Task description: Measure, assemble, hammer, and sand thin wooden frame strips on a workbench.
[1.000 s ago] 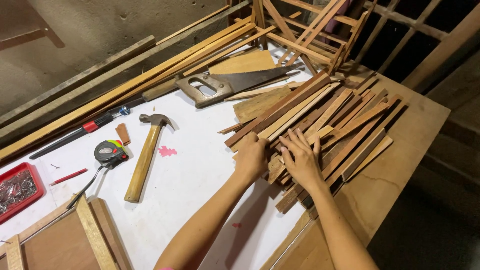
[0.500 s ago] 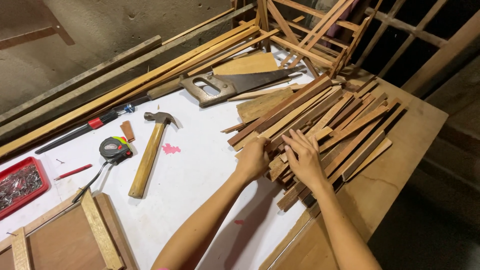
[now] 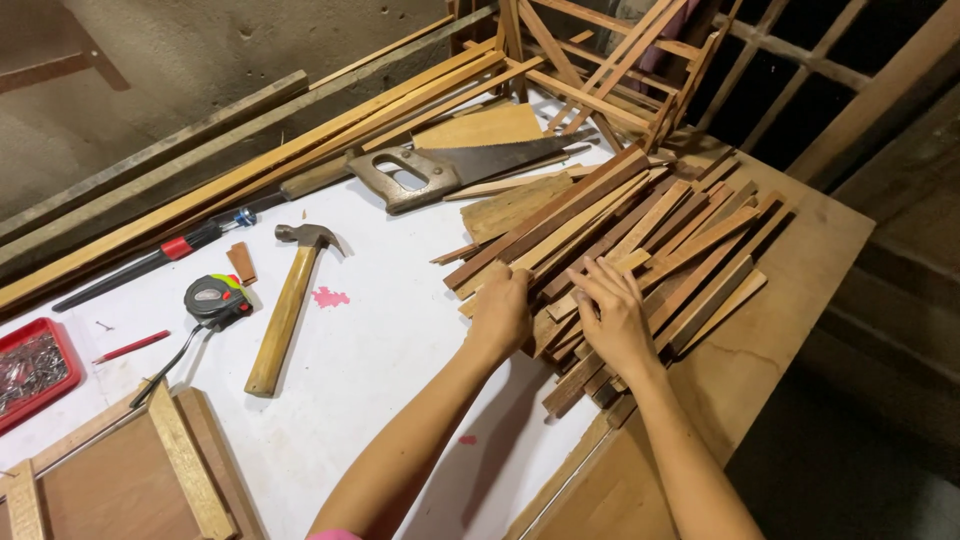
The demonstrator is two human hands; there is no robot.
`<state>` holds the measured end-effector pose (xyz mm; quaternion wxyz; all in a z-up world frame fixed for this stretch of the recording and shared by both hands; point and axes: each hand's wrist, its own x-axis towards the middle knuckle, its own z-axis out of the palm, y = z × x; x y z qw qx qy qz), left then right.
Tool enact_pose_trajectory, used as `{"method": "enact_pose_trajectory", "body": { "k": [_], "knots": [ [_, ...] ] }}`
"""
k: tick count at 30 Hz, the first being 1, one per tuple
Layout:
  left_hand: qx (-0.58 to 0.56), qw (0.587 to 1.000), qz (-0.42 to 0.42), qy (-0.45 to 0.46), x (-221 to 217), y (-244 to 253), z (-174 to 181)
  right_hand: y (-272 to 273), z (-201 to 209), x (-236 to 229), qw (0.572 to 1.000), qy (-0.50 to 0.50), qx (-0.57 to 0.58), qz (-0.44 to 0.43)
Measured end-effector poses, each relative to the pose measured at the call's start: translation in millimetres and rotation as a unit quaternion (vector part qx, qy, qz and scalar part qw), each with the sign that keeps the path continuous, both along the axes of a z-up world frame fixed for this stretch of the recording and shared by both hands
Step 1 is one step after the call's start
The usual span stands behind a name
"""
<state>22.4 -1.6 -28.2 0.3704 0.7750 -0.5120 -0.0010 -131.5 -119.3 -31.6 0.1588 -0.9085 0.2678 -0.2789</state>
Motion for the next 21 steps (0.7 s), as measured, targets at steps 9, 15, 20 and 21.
{"method": "enact_pose_trajectory", "body": {
  "k": [9, 15, 20, 21],
  "knots": [
    [0.049, 0.995, 0.021, 0.088, -6.9, 58.1, 62.7, 18.4, 3.9, 32.9, 0.992, -0.050, -0.099, 0.055],
    [0.044, 0.995, 0.066, 0.064, -5.2, 101.0, 63.3, 42.4, 14.0, 47.6, 0.973, -0.111, -0.184, 0.088],
    [-0.003, 0.994, 0.108, 0.015, -6.7, 148.0, 63.6, 82.6, 37.4, 59.6, 0.964, -0.122, -0.187, 0.141],
    [-0.011, 0.993, 0.120, 0.006, -6.8, 158.2, 64.1, 86.3, 33.2, 64.1, 0.963, -0.119, -0.188, 0.154]
  ]
}}
